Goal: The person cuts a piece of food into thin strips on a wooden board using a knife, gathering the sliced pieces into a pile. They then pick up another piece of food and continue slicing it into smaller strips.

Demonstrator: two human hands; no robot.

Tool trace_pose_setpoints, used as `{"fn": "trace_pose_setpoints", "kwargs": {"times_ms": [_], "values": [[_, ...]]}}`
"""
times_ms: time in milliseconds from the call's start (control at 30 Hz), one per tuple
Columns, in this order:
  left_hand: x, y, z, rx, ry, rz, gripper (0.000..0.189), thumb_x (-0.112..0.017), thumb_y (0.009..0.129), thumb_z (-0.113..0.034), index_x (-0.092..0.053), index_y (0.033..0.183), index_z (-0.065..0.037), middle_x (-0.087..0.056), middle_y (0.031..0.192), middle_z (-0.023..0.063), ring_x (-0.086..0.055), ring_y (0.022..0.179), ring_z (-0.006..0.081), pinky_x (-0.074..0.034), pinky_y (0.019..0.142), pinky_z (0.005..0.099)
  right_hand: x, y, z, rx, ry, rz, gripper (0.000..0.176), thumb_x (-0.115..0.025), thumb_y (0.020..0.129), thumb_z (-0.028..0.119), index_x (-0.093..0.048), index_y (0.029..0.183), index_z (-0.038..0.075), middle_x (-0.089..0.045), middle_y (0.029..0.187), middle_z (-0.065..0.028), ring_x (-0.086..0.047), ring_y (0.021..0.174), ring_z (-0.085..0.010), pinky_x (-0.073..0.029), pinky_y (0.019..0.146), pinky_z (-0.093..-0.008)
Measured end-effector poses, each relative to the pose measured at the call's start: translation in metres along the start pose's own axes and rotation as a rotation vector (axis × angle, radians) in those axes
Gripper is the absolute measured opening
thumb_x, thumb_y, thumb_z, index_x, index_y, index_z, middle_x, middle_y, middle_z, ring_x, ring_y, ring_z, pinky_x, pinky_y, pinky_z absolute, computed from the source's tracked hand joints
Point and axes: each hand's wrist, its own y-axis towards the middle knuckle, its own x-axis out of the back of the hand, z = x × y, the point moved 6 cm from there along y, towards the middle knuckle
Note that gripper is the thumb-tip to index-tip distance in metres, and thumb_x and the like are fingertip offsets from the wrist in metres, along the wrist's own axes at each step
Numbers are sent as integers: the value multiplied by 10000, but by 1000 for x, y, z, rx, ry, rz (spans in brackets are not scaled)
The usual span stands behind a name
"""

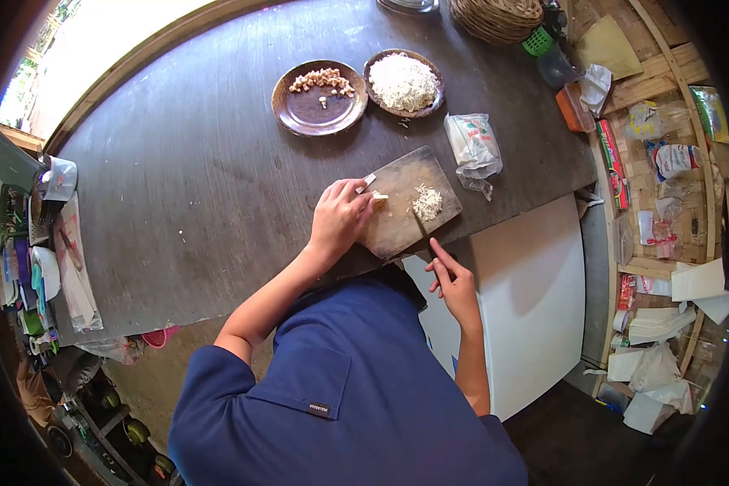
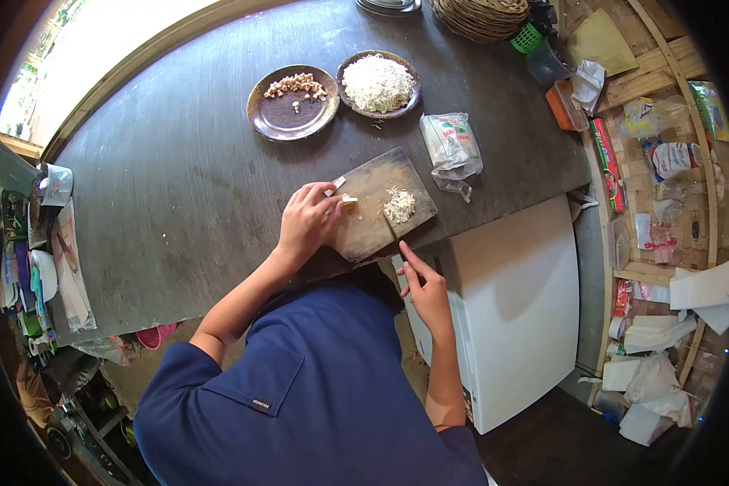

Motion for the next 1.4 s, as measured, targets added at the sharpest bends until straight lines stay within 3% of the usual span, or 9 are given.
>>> {"fn": "trace_pose_setpoints", "kwargs": {"times_ms": [67, 167, 267, 433, 600, 700, 767, 867, 1400], "values": [[0, 0, 0, -19, 2, 4, 100, -759, 934, -161, -781, 979, -76, -716, 1137, 47, -675, 1117, 272, -539, 998, 435, -5, -5, -4, -65, 60, 190, 421, -596, 1118, 181, -638, 1529, 260, -730, 957, -6, -591, 621, -55, -456, 542, -224], [-1, 2, 1, -38, -14, 8, 85, -762, 930, -146, -762, 966, -69, -723, 1113, 48, -679, 1107, 270, -538, 1001, 436, 1, -3, -7, -71, 3, 210, 442, -573, 1131, 182, -584, 1572, 182, -731, 1013, -26, -605, 659, -63, -458, 542, -209], [2, 6, -5, -107, -15, -52, 77, -767, 930, -135, -748, 968, -71, -721, 1114, 50, -681, 1105, 264, -541, 992, 430, 12, 2, -5, -21, 56, -12, 439, -580, 1128, 179, -593, 1566, 177, -731, 1009, -29, -606, 653, -65, -464, 544, -214], [-12, 3, -24, -191, -25, 36, 84, -773, 930, -140, -745, 976, -76, -723, 1128, 49, -684, 1123, 252, -552, 984, 407, -9, -10, 5, 34, 52, 161, 596, -600, 1086, 73, -470, 1655, 196, -702, 1145, -46, -605, 766, -71, -521, 665, -233], [-30, -18, -41, -263, -47, 169, 131, -765, 931, -160, -751, 1023, -68, -699, 1209, 73, -673, 1157, 259, -567, 1000, 393, -19, -25, 13, 212, -131, 54, 574, -576, 1090, 67, -490, 1641, 201, -685, 1169, -56, -592, 787, -88, -536, 715, -252], [-32, -25, -43, -268, -53, 192, 244, -757, 909, -152, -745, 1134, -59, -688, 1229, 84, -668, 1161, 264, -563, 1018, 384, -19, -34, 10, 162, -275, -55, 542, -557, 1110, 110, -495, 1636, 226, -691, 1136, -77, -622, 812, -147, -552, 759, -312], [-33, -25, -43, -268, -58, 193, 298, -753, 898, -148, -736, 1180, -55, -680, 1240, 87, -663, 1164, 266, -559, 1022, 381, -16, -41, 15, 302, -391, -186, 504, -558, 1116, 150, -526, 1611, 241, -683, 1099, -107, -655, 836, -248, -547, 798, -370], [-40, -24, -49, -328, -13, 276, 383, -723, 883, -128, -707, 1252, -27, -660, 1242, 101, -650, 1161, 273, -553, 1023, 381, -17, -43, 17, 225, -450, -180, 488, -578, 1104, 146, -565, 1581, 246, -669, 1053, -117, -671, 891, -322, -540, 833, -406], [-43, -24, -57, -307, -15, 327, 410, -689, 877, -108, -684, 1271, 4, -632, 1216, 109, -627, 1139, 279, -558, 991, 380, -35, -54, 13, 204, -605, -235, 508, -618, 1077, 164, -580, 1564, 305, -650, 1006, -96, -694, 830, -344, -567, 741, -459]]}}
